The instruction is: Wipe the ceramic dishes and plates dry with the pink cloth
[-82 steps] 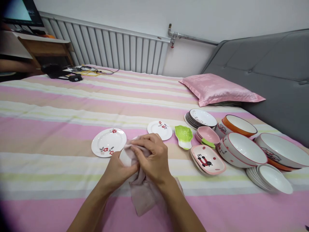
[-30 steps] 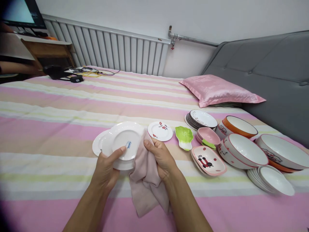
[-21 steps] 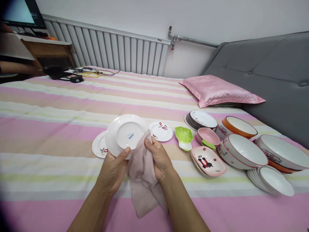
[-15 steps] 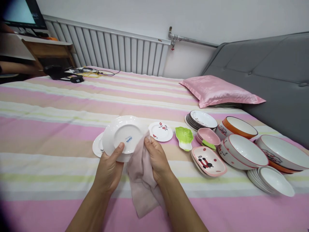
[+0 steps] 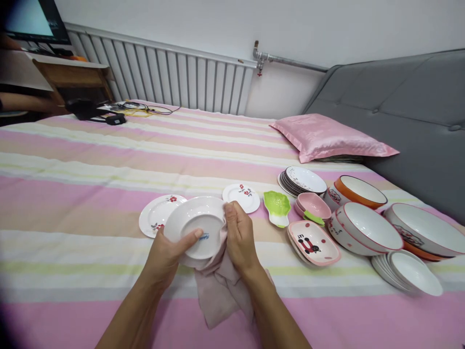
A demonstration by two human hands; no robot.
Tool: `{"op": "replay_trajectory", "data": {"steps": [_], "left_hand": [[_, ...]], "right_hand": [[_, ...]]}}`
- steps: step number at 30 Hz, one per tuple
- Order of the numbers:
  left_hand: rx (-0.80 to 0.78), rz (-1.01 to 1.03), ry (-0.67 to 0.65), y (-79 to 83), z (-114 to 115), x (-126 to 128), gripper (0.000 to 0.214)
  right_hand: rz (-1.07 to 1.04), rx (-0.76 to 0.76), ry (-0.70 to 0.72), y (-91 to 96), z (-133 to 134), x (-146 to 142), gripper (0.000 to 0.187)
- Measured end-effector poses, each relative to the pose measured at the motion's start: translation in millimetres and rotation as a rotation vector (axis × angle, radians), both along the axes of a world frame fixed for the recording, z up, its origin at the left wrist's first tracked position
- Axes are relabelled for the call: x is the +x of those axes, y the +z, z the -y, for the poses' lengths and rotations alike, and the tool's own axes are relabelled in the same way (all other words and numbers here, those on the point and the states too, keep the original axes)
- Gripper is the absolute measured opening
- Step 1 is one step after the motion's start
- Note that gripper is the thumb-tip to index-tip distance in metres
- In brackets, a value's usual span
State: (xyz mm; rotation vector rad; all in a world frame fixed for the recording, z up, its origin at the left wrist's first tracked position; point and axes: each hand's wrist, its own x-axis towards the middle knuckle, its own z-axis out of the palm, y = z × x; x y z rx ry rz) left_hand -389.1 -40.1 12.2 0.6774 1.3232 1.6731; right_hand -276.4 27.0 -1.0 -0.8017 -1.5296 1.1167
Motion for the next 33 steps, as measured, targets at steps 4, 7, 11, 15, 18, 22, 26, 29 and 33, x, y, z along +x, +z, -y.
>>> {"op": "replay_trajectory", "data": {"steps": [4, 7, 11, 15, 18, 22, 26, 29, 33], "left_hand": [[-0.078, -0.113, -0.117, -0.1, 2.4, -2.1, 0.03], [-0.16, -0.167, -0.149, -1.4, 4.3, -7.4, 0.037], [-0.186, -0.269, -0.332, -4.3, 6.6, -15.2, 0.027], [-0.252, -0.331, -0.449, -6.4, 7.8, -19.4, 0.017], [-0.329, -0.349, -0.479, -5.7, 8.8, -20.4, 0.017], [-0.357, -0.335, -0.587, -3.6, 9.9, -20.3, 0.015], [-0.232, -0.22, -0.65, -0.4, 9.4, -18.8, 0.016], [-0.13, -0.049, -0.636, 4.3, 8.8, -17.2, 0.027], [-0.078, 0.072, -0.548, 8.6, 7.1, -10.6, 0.044]], "right_hand": [[0.12, 0.094, -0.028, -2.9, -1.8, 2.9, 0.034], [0.225, 0.172, -0.025, -1.9, -1.4, 4.5, 0.034], [0.406, 0.254, 0.03, 0.2, -0.5, 6.6, 0.034], [0.558, 0.302, 0.097, 1.4, 1.3, 7.4, 0.033], [0.64, 0.314, 0.138, 3.3, 4.2, 6.4, 0.032], [0.705, 0.322, 0.191, 5.1, 8.0, 2.9, 0.031], [0.622, 0.255, 0.179, 2.2, 4.7, 2.4, 0.032], [0.434, 0.133, 0.131, -2.2, -3.2, 6.0, 0.034], [0.103, -0.081, -0.006, -7.3, -12.9, 8.8, 0.033]]}}
